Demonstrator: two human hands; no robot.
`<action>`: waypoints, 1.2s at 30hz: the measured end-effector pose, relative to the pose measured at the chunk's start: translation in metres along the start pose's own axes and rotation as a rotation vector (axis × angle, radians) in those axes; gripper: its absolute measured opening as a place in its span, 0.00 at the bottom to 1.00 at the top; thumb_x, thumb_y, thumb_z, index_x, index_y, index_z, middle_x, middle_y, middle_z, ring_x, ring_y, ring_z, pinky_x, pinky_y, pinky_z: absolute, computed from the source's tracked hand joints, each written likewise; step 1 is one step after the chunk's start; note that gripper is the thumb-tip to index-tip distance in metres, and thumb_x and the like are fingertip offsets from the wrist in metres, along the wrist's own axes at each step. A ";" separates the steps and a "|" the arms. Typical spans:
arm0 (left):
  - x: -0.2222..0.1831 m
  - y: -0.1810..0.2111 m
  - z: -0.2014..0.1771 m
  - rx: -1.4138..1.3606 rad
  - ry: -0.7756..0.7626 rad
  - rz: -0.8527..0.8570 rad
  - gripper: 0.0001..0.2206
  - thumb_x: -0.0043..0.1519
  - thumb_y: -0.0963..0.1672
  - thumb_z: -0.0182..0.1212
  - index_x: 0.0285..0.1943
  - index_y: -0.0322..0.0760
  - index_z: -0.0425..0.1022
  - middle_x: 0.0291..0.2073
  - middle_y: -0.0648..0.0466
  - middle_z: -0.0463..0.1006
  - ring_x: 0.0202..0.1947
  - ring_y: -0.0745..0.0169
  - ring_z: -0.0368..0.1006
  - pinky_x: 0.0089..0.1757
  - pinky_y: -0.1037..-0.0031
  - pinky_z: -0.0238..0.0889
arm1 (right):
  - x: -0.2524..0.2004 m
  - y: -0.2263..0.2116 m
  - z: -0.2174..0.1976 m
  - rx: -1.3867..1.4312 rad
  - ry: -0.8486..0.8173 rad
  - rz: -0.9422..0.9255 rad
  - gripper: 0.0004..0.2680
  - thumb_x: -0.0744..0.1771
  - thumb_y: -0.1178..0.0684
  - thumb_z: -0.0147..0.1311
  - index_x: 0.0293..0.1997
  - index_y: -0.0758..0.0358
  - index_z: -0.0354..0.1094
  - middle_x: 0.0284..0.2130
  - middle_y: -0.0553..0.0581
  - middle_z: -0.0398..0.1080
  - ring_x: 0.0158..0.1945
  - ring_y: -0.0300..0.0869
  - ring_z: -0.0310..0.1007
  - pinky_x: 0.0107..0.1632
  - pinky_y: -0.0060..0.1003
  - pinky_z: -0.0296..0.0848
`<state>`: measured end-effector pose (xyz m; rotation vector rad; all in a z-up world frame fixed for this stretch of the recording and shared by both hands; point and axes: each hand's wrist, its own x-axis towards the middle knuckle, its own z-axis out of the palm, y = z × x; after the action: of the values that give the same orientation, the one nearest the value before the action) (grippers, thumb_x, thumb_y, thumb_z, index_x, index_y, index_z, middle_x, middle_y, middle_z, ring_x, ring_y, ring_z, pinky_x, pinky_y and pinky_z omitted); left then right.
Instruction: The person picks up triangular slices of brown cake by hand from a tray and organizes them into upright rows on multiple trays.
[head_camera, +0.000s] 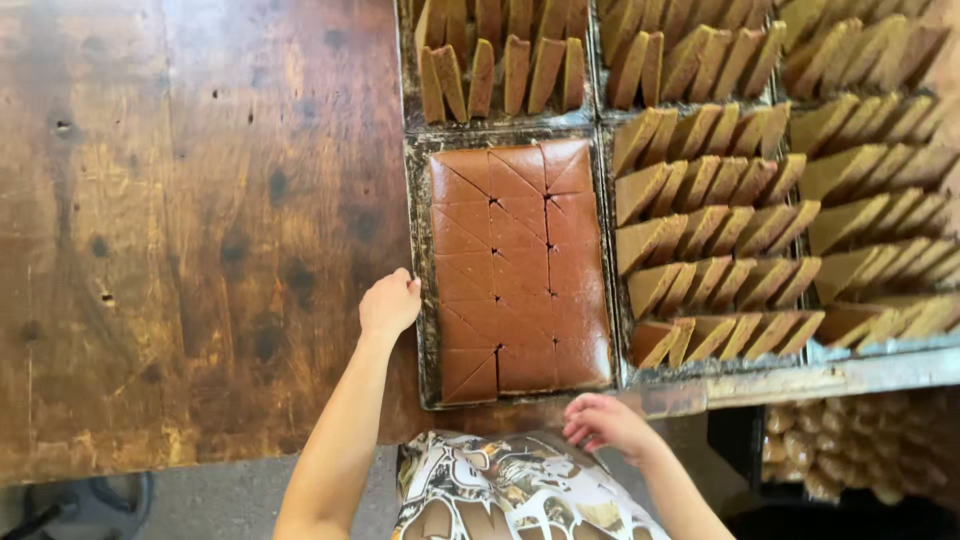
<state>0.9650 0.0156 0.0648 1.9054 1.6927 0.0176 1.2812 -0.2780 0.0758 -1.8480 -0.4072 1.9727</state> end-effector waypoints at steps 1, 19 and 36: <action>-0.002 0.007 -0.007 -0.012 0.016 -0.020 0.15 0.67 0.51 0.52 0.43 0.38 0.74 0.42 0.43 0.81 0.46 0.38 0.77 0.47 0.50 0.69 | 0.001 -0.016 0.001 -0.106 -0.054 -0.029 0.04 0.65 0.56 0.53 0.42 0.57 0.71 0.32 0.52 0.79 0.34 0.36 0.80 0.34 0.32 0.73; 0.157 0.059 -0.039 -0.266 0.198 0.000 0.19 0.55 0.45 0.57 0.56 0.41 0.76 0.52 0.42 0.77 0.54 0.40 0.72 0.52 0.55 0.66 | 0.186 -0.404 0.110 -1.346 0.514 -0.880 0.16 0.68 0.41 0.54 0.59 0.56 0.67 0.53 0.59 0.69 0.60 0.54 0.67 0.61 0.54 0.67; 0.130 0.084 -0.050 -0.202 0.218 0.106 0.24 0.55 0.56 0.69 0.49 0.40 0.74 0.43 0.47 0.82 0.44 0.44 0.78 0.42 0.56 0.70 | 0.184 -0.408 0.050 -0.912 0.288 -1.315 0.11 0.65 0.48 0.61 0.49 0.58 0.77 0.42 0.60 0.75 0.49 0.53 0.75 0.54 0.44 0.72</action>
<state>1.0475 0.1525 0.0951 1.8926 1.6546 0.4360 1.2614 0.1705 0.1118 -1.4381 -1.9905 0.5885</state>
